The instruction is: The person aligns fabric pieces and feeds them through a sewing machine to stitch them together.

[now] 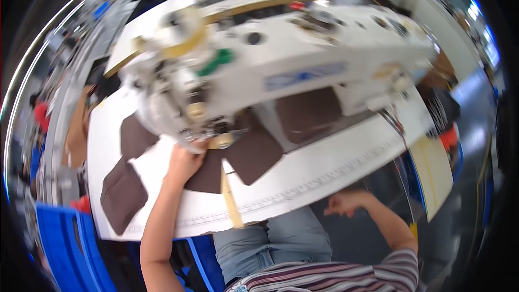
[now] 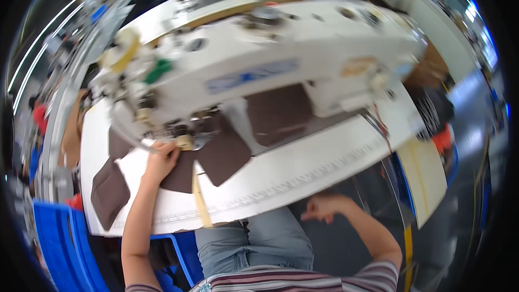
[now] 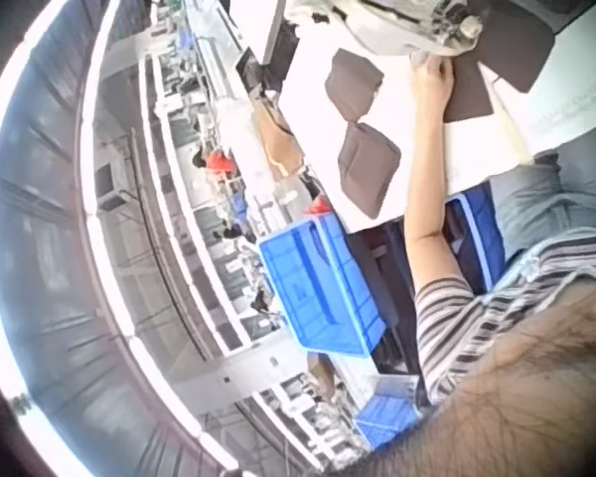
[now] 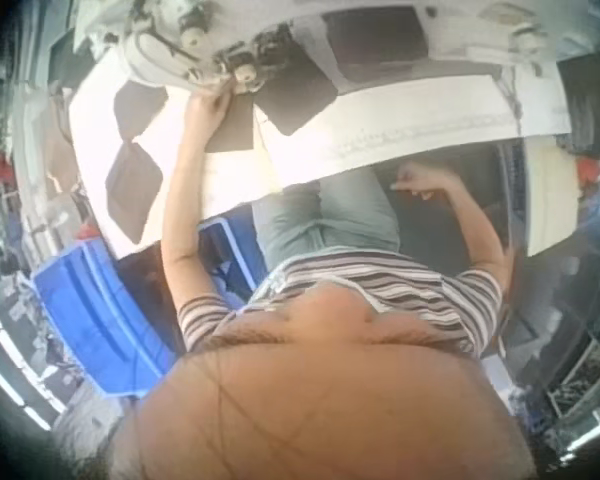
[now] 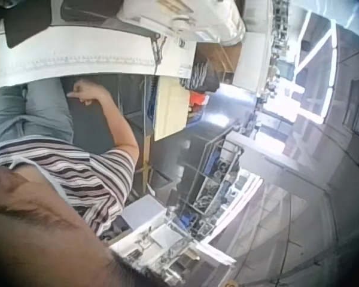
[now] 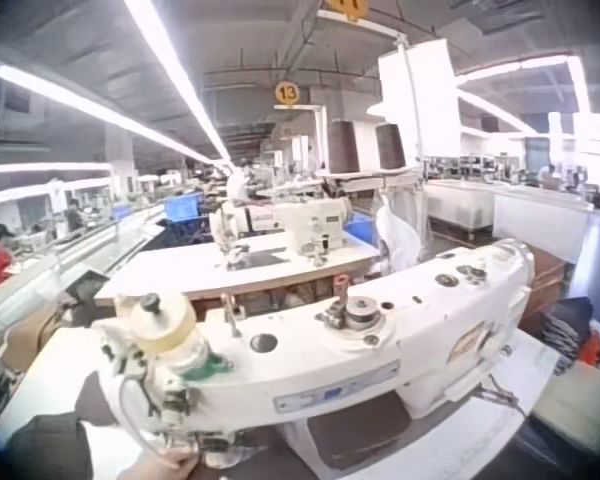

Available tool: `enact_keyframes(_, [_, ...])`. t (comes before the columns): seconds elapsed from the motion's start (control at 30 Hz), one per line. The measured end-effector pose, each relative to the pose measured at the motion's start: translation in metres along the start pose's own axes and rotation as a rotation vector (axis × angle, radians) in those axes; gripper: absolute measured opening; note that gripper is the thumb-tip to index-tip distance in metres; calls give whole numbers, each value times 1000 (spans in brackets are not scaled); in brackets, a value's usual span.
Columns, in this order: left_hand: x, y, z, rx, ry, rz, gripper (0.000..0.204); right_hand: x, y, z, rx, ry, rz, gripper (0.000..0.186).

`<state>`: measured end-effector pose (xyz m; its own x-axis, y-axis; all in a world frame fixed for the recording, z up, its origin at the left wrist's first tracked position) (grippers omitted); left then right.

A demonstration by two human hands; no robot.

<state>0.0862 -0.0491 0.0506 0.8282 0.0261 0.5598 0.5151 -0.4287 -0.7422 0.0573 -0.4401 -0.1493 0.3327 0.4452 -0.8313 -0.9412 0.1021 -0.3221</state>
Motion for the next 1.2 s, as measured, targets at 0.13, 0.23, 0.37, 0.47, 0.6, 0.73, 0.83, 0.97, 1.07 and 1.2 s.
enact_keyframes(0.13, [3, -13, 22, 55, 66, -1, 12, -67, -14, 168, -61, -480, 52, 31])
enact_keyframes(0.23, [5, -17, 11, 41, 131, -5, 10, -95, -38, 245, -317, -913, -288, 28])
enact_keyframes(0.37, [11, -15, 7, 36, 115, 4, 12, -83, -80, 306, -725, -1068, -706, 26])
enact_keyframes(0.47, [9, -9, 10, 41, 149, -7, 16, -62, -92, 324, -702, -1347, -831, 38])
enact_keyframes(0.6, [9, -13, 6, 71, 202, -44, 20, -40, -83, 326, -765, -1240, -671, 48])
enact_keyframes(0.73, [9, -15, 6, 62, 236, -17, 19, -46, -77, 332, -848, -1196, -596, 52])
enact_keyframes(0.83, [8, -16, 4, 43, 246, -2, 20, -43, -70, 330, -944, -1186, -646, 52])
enact_keyframes(0.97, [9, -18, 4, 0, 220, 13, 21, -38, -54, 327, -1188, -1229, -909, 46])
enact_keyframes(1.07, [10, -13, 8, 21, 185, 44, 20, -43, -58, 333, -1045, -1284, -1029, 40])
enact_keyframes(1.2, [18, -9, 10, 29, 121, 37, 18, -41, -66, 333, -832, -1388, -976, 39])
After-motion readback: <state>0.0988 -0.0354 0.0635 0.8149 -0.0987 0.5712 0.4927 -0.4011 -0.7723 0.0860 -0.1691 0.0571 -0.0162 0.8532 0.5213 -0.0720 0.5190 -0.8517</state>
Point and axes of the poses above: each hand's wrist, its own x-axis towards the middle knuckle, its own y-axis out of the palm, z = x × y, the point moved 10 cm from there along x, towards the middle knuckle, and after that the axes turned 10 degrees about -z, right-handed, at the moved point
